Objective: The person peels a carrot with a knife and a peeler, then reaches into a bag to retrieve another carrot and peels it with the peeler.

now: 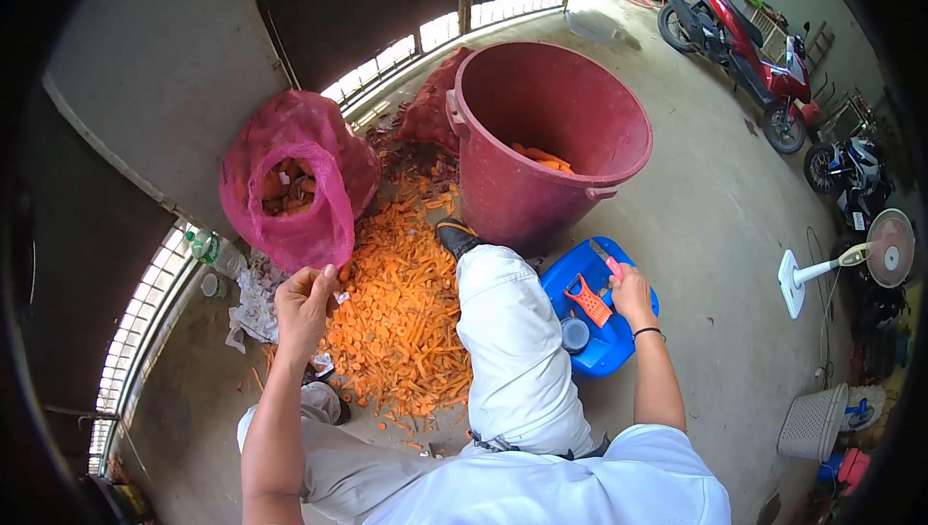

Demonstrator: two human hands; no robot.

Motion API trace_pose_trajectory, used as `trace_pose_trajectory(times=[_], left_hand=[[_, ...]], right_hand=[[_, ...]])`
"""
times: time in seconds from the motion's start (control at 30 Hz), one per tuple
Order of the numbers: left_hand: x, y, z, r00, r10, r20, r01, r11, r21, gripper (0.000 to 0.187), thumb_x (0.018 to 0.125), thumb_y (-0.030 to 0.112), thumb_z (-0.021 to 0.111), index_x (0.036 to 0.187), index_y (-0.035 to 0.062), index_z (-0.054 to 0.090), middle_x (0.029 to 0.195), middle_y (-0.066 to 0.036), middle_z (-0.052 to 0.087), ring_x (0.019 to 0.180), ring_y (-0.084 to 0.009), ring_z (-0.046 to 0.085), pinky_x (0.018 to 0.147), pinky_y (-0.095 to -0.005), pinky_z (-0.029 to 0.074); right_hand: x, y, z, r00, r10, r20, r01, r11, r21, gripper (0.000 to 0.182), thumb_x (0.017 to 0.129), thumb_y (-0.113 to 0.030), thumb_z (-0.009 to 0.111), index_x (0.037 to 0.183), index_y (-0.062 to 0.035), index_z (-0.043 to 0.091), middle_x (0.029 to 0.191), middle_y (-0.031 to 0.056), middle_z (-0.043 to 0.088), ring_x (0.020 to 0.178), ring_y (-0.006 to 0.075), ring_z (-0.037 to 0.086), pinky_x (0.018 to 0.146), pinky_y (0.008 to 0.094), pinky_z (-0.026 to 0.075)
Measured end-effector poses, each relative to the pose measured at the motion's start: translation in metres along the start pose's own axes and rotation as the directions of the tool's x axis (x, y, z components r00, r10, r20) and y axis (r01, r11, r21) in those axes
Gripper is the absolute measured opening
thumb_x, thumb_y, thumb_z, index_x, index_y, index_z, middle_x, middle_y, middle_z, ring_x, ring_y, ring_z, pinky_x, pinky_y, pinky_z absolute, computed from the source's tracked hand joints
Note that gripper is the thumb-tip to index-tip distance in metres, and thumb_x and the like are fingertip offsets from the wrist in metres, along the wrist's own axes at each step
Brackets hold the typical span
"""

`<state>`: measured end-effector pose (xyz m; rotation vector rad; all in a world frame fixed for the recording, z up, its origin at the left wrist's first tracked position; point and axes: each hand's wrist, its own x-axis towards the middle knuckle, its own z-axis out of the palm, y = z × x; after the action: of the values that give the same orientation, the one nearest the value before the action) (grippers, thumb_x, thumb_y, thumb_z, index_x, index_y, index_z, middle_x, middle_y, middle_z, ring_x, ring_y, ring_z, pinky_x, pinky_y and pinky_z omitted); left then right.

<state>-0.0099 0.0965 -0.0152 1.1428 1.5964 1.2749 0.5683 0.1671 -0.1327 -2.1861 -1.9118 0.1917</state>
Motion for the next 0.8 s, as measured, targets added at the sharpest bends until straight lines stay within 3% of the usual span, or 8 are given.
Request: trace_pose_trajectory(times=[0.17, 0.23, 0.3, 0.4, 0.57, 0.63, 0.67, 0.8], left_hand=[[0.004, -0.001, -0.002, 1.000, -0.026, -0.010, 0.026, 0.999, 0.023, 0.032, 0.102, 0.028, 0.072, 0.095, -0.0029, 0.069, 0.070, 0.001, 0.063, 0.062, -0.0058, 0.053, 0.056, -0.0257, 0.044], [0.007, 0.007, -0.009, 0.999, 0.013, -0.044, -0.005, 0.987, 0.163, 0.028, 0.101, 0.026, 0.072, 0.101, -0.0022, 0.070, 0.074, -0.002, 0.066, 0.065, -0.0048, 0.053, 0.058, -0.0253, 0.046], [0.016, -0.003, -0.023, 0.997, 0.029, -0.078, -0.008, 0.969, 0.245, 0.028, 0.099, 0.026, 0.073, 0.105, -0.0015, 0.071, 0.080, -0.010, 0.072, 0.067, -0.0149, 0.064, 0.063, -0.0336, 0.053], [0.026, -0.008, -0.041, 0.989, 0.145, 0.041, -0.132, 0.703, 0.699, 0.034, 0.093, 0.030, 0.070, 0.107, -0.0011, 0.072, 0.092, -0.025, 0.073, 0.091, -0.0447, 0.070, 0.081, -0.0518, 0.055], [0.052, -0.062, -0.066, 0.997, -0.019, 0.081, -0.053, 0.613, 0.788, 0.039, 0.091, 0.032, 0.072, 0.112, -0.0003, 0.072, 0.093, -0.023, 0.075, 0.093, -0.0400, 0.073, 0.083, -0.0481, 0.056], [0.067, -0.087, -0.078, 0.985, -0.093, 0.142, -0.044, 0.667, 0.744, 0.037, 0.090, 0.032, 0.073, 0.108, -0.0003, 0.074, 0.093, -0.024, 0.075, 0.093, -0.0404, 0.072, 0.084, -0.0484, 0.056], [0.076, -0.101, -0.085, 0.985, -0.095, 0.140, -0.041, 0.668, 0.743, 0.037, 0.090, 0.032, 0.073, 0.108, -0.0003, 0.074, 0.093, -0.024, 0.075, 0.093, -0.0404, 0.072, 0.084, -0.0484, 0.056], [0.118, -0.143, -0.107, 0.984, -0.106, 0.142, -0.054, 0.585, 0.809, 0.031, 0.087, 0.028, 0.072, 0.101, -0.0003, 0.075, 0.095, -0.025, 0.074, 0.094, -0.0426, 0.072, 0.087, -0.0498, 0.056]], right_hand=[[-0.025, -0.024, -0.015, 0.968, -0.202, -0.150, 0.170, 0.964, -0.203, 0.039, 0.091, -0.028, 0.073, 0.120, -0.0019, 0.068, 0.113, 0.0213, 0.071, 0.106, 0.0433, 0.066, 0.094, 0.0494, 0.051], [-0.033, -0.046, -0.029, 0.971, -0.223, 0.087, 0.224, 0.975, 0.001, 0.046, 0.086, -0.027, 0.079, 0.122, 0.0001, 0.069, 0.114, 0.0198, 0.072, 0.108, 0.0414, 0.065, 0.096, 0.0470, 0.050], [-0.046, -0.060, -0.029, 0.950, -0.251, 0.184, 0.242, 0.968, 0.071, 0.047, 0.078, -0.022, 0.084, 0.116, 0.0016, 0.071, 0.112, 0.0197, 0.072, 0.107, 0.0411, 0.063, 0.096, 0.0499, 0.048], [-0.048, -0.057, -0.013, 0.952, -0.241, 0.190, 0.236, 0.970, 0.051, 0.051, 0.074, -0.018, 0.086, 0.118, 0.0024, 0.070, 0.113, 0.0194, 0.072, 0.109, 0.0407, 0.064, 0.099, 0.0488, 0.049], [-0.033, -0.071, -0.015, 0.941, -0.327, 0.090, 0.319, 0.943, 0.092, 0.045, 0.079, -0.009, 0.078, 0.120, 0.0033, 0.068, 0.112, 0.0181, 0.072, 0.103, 0.0349, 0.067, 0.094, 0.0442, 0.053], [-0.019, -0.096, -0.020, 0.988, -0.127, 0.086, 0.036, 0.738, 0.674, 0.043, 0.086, -0.007, 0.072, 0.126, 0.0032, 0.064, 0.104, 0.0120, 0.070, 0.088, 0.0205, 0.068, 0.080, 0.0332, 0.056], [-0.012, -0.112, -0.032, 0.978, -0.206, 0.030, 0.102, 0.599, 0.794, 0.040, 0.094, -0.011, 0.067, 0.131, 0.0032, 0.059, 0.098, 0.0050, 0.065, 0.079, 0.0098, 0.062, 0.072, 0.0242, 0.052], [0.006, -0.233, -0.099, 0.925, -0.380, 0.009, 0.150, 0.388, 0.909, 0.036, 0.101, -0.014, 0.064, 0.132, 0.0034, 0.057, 0.094, 0.0030, 0.062, 0.074, 0.0079, 0.058, 0.069, 0.0226, 0.049]])
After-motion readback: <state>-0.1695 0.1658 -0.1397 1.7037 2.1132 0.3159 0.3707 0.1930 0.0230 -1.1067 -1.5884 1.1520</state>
